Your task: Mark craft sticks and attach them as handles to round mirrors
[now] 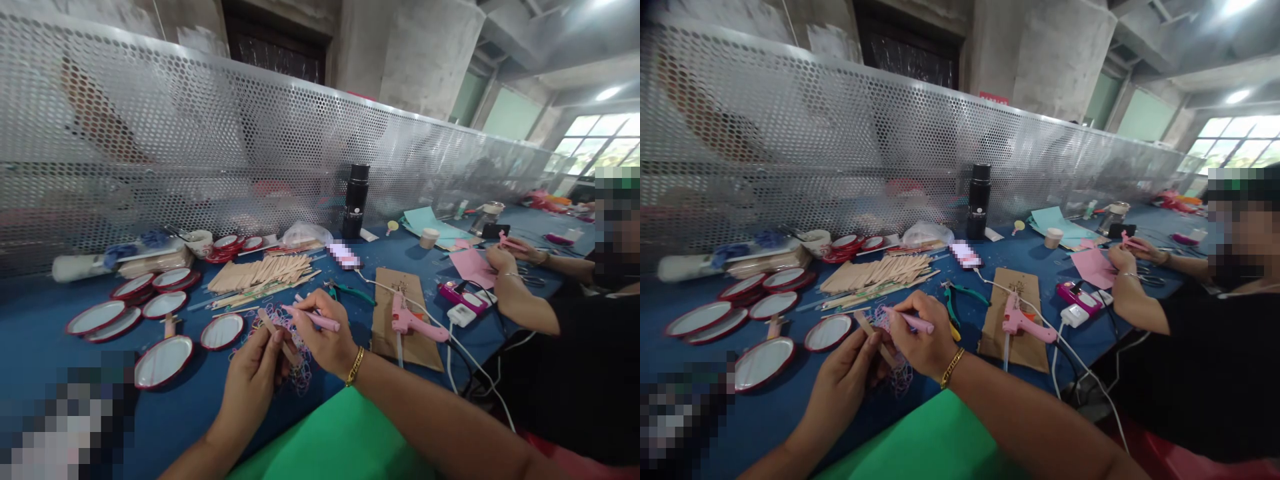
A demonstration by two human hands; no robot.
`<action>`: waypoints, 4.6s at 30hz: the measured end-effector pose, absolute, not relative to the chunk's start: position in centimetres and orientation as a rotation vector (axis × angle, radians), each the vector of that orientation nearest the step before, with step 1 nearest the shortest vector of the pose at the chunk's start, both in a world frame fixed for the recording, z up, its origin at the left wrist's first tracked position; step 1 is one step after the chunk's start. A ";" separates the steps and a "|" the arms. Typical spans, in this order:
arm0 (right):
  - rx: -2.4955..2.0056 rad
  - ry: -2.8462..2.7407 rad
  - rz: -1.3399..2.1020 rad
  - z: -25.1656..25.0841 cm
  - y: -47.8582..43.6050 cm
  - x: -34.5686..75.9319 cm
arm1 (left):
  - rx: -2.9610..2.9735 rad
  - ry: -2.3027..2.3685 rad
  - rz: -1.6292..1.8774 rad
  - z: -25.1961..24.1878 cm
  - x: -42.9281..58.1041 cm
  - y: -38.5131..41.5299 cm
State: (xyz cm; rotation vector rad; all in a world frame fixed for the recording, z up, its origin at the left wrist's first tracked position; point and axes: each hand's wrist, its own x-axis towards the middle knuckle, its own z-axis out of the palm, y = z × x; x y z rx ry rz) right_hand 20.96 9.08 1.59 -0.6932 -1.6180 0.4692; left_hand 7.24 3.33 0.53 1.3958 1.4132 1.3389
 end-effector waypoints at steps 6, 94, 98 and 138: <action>-0.677 -1.586 0.419 1.9 8.8 21.2 | 1.392 1.411 1.338 0.5 7.3 3.1; -0.651 -1.691 0.358 1.9 8.6 20.6 | 1.406 1.435 1.279 0.4 7.1 3.8; -0.651 -1.706 0.357 1.9 8.7 20.5 | 1.414 1.451 1.278 0.3 7.0 3.7; -0.628 -1.680 0.366 1.8 9.0 20.6 | 1.432 1.458 1.274 0.6 7.1 3.7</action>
